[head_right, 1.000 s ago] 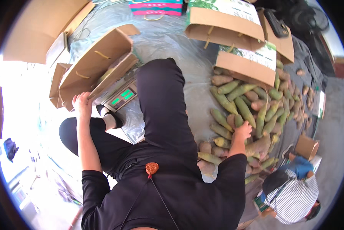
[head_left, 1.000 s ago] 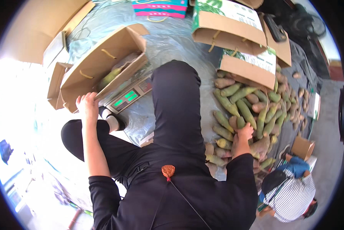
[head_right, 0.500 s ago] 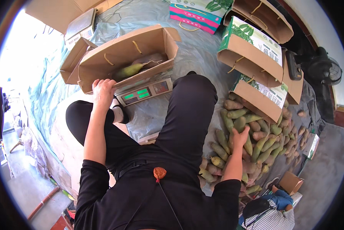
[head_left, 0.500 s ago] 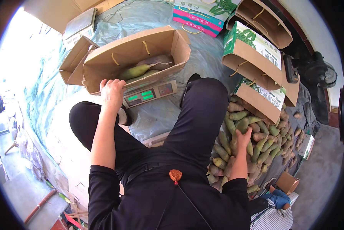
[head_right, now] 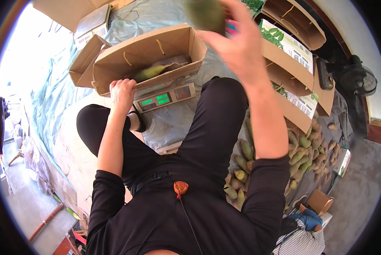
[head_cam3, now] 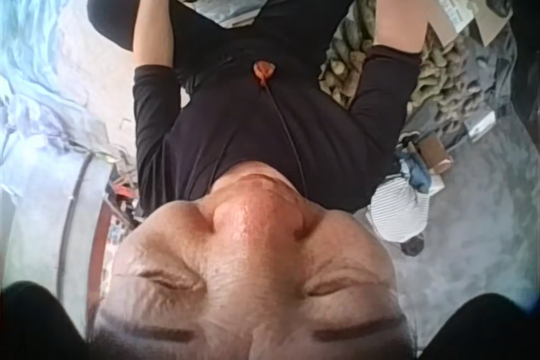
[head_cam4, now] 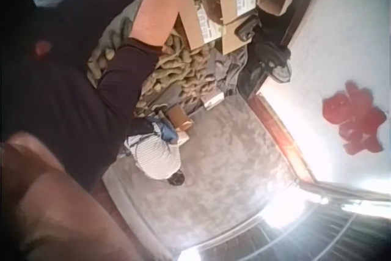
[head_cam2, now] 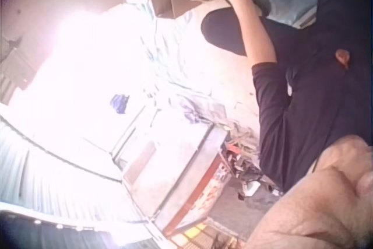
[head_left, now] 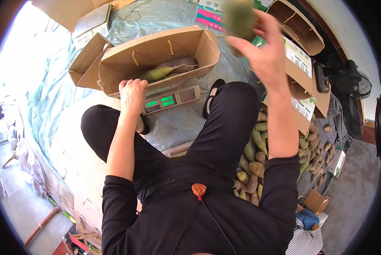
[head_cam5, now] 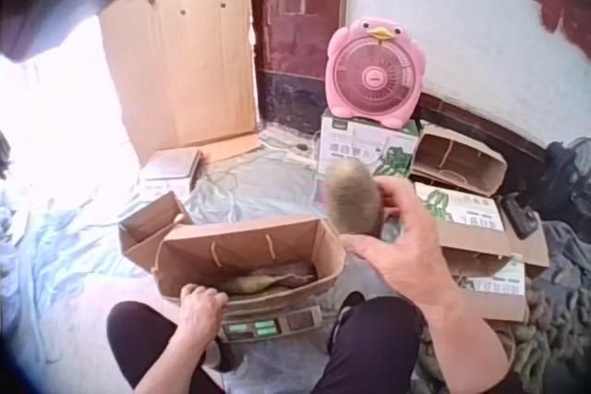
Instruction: Sorting and weighing long green vegetables into a paper bag on a scale.
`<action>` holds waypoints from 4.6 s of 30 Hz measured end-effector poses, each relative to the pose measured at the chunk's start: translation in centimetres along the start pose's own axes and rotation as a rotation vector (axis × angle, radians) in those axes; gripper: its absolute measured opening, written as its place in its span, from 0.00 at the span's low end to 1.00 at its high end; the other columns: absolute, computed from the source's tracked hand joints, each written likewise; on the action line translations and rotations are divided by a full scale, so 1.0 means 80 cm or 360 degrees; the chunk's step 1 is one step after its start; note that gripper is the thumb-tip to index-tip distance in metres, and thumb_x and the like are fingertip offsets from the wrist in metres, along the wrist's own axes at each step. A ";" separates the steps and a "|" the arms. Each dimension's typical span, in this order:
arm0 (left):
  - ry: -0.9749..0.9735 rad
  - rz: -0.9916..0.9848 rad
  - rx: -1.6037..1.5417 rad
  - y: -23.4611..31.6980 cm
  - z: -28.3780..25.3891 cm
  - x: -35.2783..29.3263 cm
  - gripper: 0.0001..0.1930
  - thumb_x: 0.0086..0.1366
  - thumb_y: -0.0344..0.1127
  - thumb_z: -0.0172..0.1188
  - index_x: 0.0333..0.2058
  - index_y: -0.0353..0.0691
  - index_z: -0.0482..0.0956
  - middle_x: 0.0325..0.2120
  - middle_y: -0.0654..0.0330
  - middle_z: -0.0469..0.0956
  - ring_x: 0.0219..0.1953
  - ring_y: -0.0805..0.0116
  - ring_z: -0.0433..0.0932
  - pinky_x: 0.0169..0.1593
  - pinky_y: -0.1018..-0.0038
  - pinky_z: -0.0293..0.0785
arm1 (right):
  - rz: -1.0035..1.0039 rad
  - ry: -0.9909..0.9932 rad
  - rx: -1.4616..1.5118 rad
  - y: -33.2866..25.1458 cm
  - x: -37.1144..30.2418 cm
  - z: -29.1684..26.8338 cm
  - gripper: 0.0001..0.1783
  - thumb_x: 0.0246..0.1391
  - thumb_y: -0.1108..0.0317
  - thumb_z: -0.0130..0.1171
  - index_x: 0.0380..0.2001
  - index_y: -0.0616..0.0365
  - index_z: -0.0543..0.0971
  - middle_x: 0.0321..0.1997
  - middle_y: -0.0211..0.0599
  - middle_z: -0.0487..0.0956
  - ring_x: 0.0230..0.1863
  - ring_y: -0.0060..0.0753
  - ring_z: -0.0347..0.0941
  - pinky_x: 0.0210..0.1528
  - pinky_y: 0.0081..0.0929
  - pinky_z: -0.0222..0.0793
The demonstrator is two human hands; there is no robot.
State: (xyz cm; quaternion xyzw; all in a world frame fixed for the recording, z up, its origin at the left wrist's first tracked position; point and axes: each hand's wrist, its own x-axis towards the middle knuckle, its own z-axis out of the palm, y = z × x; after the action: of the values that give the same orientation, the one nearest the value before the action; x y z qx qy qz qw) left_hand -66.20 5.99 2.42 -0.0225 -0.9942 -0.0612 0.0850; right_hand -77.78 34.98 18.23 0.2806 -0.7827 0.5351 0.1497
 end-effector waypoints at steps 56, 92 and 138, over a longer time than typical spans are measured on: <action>-0.0036 0.0207 0.0127 -0.016 0.022 0.008 0.10 0.50 0.31 0.61 0.33 0.41 0.76 0.29 0.58 0.77 0.35 0.56 0.76 0.40 0.62 0.69 | 0.2083 -0.1422 -0.2166 0.168 -0.631 -0.140 0.14 0.56 0.67 0.49 0.46 0.46 0.73 0.50 0.30 0.72 0.56 0.34 0.64 0.56 0.53 0.57; -0.0064 0.0199 0.0138 -0.022 0.016 0.009 0.10 0.50 0.30 0.61 0.34 0.41 0.76 0.29 0.58 0.77 0.35 0.57 0.76 0.40 0.64 0.69 | 0.2363 -0.0830 -0.1355 0.157 -0.583 -0.077 0.28 0.42 0.59 0.67 0.48 0.49 0.73 0.52 0.38 0.72 0.56 0.43 0.65 0.54 0.43 0.64; -0.0083 -0.0043 0.0008 0.005 -0.004 0.002 0.07 0.49 0.29 0.61 0.30 0.45 0.78 0.26 0.62 0.76 0.37 0.60 0.74 0.50 0.61 0.63 | 0.1175 0.0747 -0.0118 0.125 -0.246 -0.113 0.13 0.64 0.65 0.46 0.44 0.60 0.76 0.45 0.33 0.76 0.42 0.25 0.72 0.40 0.25 0.73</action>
State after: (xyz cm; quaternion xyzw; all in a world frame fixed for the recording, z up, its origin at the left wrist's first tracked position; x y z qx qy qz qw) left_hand -66.25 6.35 2.83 -0.0104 -0.9965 -0.0593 0.0581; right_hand -68.64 51.48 3.63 -0.1527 -0.7938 0.5736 0.1322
